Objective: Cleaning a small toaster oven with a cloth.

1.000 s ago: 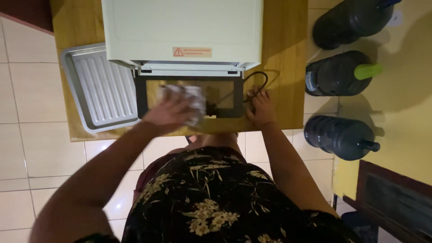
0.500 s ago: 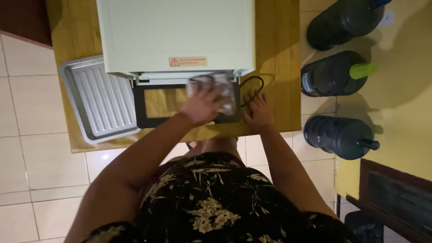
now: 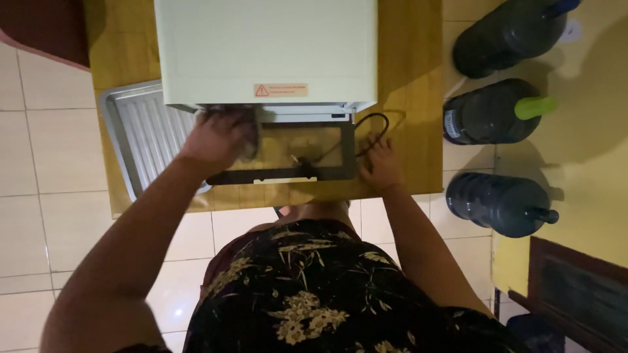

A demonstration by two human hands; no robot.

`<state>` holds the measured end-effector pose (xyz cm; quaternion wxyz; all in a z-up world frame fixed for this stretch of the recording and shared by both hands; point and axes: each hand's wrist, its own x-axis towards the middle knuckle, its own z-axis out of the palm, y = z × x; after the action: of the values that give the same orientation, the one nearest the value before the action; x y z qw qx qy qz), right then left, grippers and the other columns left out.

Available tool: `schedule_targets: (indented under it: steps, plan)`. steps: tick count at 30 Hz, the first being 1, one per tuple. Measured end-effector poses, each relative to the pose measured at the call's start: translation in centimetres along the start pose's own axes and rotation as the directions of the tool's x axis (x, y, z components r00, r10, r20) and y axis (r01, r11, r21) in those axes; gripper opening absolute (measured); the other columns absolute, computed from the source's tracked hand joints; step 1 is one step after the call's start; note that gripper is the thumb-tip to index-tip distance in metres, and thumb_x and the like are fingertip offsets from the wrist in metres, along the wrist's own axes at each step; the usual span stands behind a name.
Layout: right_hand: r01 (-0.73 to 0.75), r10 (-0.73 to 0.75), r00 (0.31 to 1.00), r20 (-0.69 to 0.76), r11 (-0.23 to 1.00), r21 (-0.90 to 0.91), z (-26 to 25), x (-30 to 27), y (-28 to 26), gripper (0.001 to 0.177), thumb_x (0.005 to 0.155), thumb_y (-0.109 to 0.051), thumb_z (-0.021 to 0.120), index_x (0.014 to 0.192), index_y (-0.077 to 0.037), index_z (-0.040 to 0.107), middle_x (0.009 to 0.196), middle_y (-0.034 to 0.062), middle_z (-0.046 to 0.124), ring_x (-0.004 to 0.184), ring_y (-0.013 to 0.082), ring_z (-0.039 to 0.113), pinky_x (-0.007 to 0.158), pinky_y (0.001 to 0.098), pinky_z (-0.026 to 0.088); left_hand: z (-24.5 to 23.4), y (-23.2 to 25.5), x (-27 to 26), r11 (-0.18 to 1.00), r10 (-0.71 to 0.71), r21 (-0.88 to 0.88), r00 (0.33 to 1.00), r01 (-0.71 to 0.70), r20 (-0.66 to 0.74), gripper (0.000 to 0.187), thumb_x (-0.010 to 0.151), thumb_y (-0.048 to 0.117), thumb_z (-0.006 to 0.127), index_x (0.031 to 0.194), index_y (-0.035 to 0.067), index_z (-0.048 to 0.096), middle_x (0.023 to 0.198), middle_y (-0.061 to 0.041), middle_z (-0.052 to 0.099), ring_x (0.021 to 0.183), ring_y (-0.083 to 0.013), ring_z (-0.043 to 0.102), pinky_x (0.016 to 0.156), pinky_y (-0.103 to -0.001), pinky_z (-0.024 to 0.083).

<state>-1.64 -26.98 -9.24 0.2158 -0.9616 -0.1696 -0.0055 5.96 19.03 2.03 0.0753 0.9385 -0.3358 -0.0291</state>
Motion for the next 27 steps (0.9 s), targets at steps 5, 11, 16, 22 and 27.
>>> schedule_targets:
  steps: [5,11,16,22,27]
  plan:
    - [-0.004,0.005,0.999,0.050,0.999,-0.036,0.1,0.2,0.1,0.071,0.081,-0.035,0.072,0.145,-0.010,0.055,0.151,0.0174,0.051,0.143,0.0413,0.042,0.121,0.0577,0.027,-1.5,2.0,1.4,0.992,-0.004,-0.123,0.999,-0.003,-0.051,0.050,0.081,0.028,0.071,0.130,0.022,0.065,0.145,-0.011,0.060,0.132,-0.0357,0.055,0.109,-0.060,0.040]
    - [-0.001,0.001,1.000,0.007,0.999,-0.035,1.2,-0.2,0.9,0.070,0.084,-0.033,0.070,0.149,-0.012,0.055,0.156,0.0147,0.050,0.147,0.0401,0.039,0.124,0.0578,0.024,1.6,9.7,10.6,0.984,0.140,-0.136,0.971,-0.115,0.195,0.080,0.075,0.047,0.077,0.145,0.026,0.047,0.156,-0.012,0.041,0.137,-0.0379,0.044,0.105,-0.066,0.035]
    - [0.033,-0.032,0.999,0.012,0.999,-0.024,0.0,0.1,0.2,0.073,0.084,-0.033,0.069,0.151,-0.010,0.052,0.159,0.0170,0.046,0.148,0.0415,0.038,0.123,0.0586,0.024,3.8,12.0,13.5,0.962,0.219,-0.209,0.956,-0.177,0.197,0.100,0.070,0.055,0.080,0.152,0.018,0.036,0.160,-0.021,0.033,0.144,-0.0459,0.034,0.105,-0.069,0.028]
    - [0.020,-0.019,0.999,0.031,0.999,-0.039,0.9,-0.5,0.8,0.070,0.085,-0.034,0.070,0.150,-0.012,0.053,0.159,0.0154,0.047,0.148,0.0411,0.038,0.123,0.0579,0.025,2.1,6.7,6.9,0.986,0.018,-0.169,0.987,0.009,0.157,0.084,0.077,0.038,0.076,0.153,0.024,0.044,0.160,-0.010,0.042,0.142,-0.0362,0.042,0.114,-0.065,0.033]
    - [0.017,-0.017,1.000,0.000,0.999,-0.032,0.1,0.0,0.1,0.069,0.083,-0.033,0.071,0.146,-0.009,0.056,0.155,0.0164,0.050,0.143,0.0425,0.042,0.121,0.0573,0.027,0.3,0.6,0.6,0.994,-0.085,-0.077,0.996,0.083,-0.030,0.067,0.071,0.027,0.080,0.135,0.020,0.060,0.146,-0.013,0.058,0.130,-0.0359,0.056,0.112,-0.059,0.039]
